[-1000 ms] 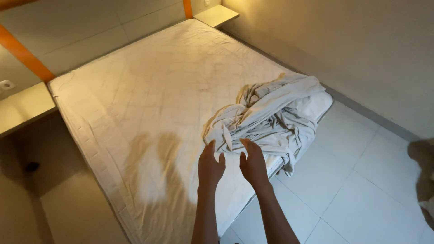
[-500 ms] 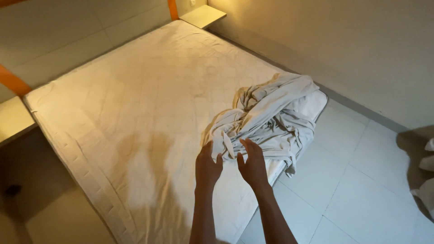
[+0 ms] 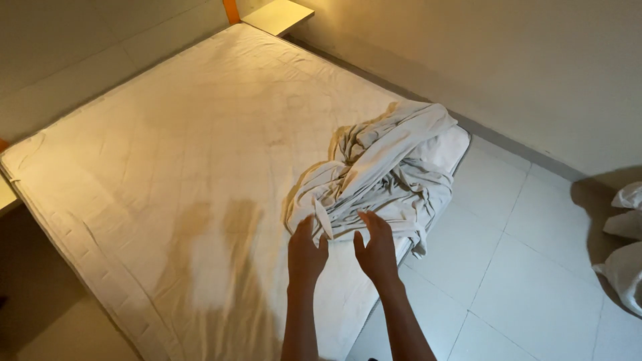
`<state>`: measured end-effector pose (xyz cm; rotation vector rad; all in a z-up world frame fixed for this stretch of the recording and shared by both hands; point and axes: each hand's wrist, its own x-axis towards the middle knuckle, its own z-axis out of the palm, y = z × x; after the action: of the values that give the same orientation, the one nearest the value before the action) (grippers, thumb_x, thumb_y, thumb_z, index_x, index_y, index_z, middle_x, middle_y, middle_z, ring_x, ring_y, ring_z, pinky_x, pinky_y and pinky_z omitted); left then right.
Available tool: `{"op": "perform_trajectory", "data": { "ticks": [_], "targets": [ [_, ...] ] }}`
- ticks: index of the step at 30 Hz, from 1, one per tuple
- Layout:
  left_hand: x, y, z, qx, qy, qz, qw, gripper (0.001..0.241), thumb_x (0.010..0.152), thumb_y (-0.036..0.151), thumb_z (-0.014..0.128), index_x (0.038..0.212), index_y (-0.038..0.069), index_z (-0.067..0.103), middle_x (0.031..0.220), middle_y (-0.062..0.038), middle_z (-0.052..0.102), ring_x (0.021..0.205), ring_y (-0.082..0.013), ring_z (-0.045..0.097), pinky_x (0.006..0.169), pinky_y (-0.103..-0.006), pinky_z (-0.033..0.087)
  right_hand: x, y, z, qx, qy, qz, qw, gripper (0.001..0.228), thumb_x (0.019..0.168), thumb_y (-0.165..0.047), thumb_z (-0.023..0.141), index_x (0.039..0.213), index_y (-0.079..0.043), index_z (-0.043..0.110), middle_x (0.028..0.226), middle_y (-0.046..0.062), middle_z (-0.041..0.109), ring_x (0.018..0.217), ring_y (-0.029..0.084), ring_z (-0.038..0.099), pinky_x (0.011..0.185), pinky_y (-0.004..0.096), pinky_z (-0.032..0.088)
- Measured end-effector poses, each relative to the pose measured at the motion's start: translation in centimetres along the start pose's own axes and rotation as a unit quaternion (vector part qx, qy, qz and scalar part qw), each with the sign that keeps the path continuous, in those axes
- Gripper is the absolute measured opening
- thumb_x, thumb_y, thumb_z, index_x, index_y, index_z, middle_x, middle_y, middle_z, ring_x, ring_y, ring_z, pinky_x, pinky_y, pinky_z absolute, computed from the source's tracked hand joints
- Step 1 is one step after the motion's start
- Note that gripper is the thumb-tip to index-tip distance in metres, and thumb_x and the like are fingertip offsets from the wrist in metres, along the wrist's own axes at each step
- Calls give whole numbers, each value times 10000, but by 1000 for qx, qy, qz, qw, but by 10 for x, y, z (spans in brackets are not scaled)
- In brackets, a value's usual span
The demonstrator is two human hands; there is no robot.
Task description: The person folds a white sheet on a bed by hand, repeatedly gathering, smoothing, and folding the fabric into a compact pile. The person adjusts the sheet's position and continues folding until it is neatly stacked on the mattress.
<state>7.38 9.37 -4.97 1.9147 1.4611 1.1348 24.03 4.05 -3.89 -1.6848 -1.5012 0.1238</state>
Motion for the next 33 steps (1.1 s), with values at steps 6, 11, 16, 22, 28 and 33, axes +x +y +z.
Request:
{"op": "perform_trajectory", "data": {
  "ticks": [6, 11, 16, 22, 28, 33],
  "targets": [
    [-13, 10, 58, 6, -22, -32, 999, 543, 865, 138, 700, 1372, -3, 568, 1345, -226, 637, 1216, -398, 622, 1039, -459, 481, 6, 45, -23, 8, -17, 41, 999, 497, 875, -70, 695, 1364, -71, 604, 1421, 186, 574, 1338, 375, 494, 1113, 466, 400],
    [-35, -9, 128, 60, -74, -61, 994, 579, 887, 197, 692, 1415, 19, 536, 1412, -233, 581, 1262, -405, 562, 1056, -488, 438, -1, 102, -26, 44, -39, 102, 993, 502, 868, -42, 646, 1366, -88, 606, 1433, 147, 591, 1341, 345, 524, 1111, 444, 434],
    [-50, -46, 179, 98, -137, -103, 980, 616, 911, 222, 671, 1468, 35, 488, 1458, -238, 531, 1250, -426, 534, 1055, -500, 430, -21, 159, 0, 59, -51, 131, 988, 485, 892, -60, 634, 1375, -90, 594, 1451, 151, 574, 1357, 338, 522, 1098, 421, 466],
    [-72, -127, 230, 106, -105, -85, 985, 594, 893, 224, 673, 1432, 28, 517, 1427, -221, 564, 1273, -419, 551, 1066, -488, 437, -54, 212, 56, 18, -54, 117, 991, 480, 886, -69, 662, 1364, -76, 615, 1439, 179, 580, 1352, 372, 510, 1112, 453, 421],
    [-86, -216, 297, 108, -105, -109, 983, 622, 918, 229, 659, 1470, 9, 474, 1496, -219, 510, 1391, -381, 458, 1163, -487, 325, -75, 274, 145, 24, -68, 91, 993, 499, 864, -70, 672, 1359, -55, 612, 1434, 186, 562, 1340, 381, 498, 1112, 449, 415],
    [-83, -267, 351, 187, -71, -72, 977, 670, 847, 169, 645, 1455, -32, 447, 1548, -224, 433, 1462, -377, 358, 1171, -551, 215, -89, 333, 223, 21, -59, 28, 998, 481, 861, -58, 666, 1336, -5, 610, 1434, 215, 565, 1335, 411, 507, 1113, 476, 410]
  ]
}}
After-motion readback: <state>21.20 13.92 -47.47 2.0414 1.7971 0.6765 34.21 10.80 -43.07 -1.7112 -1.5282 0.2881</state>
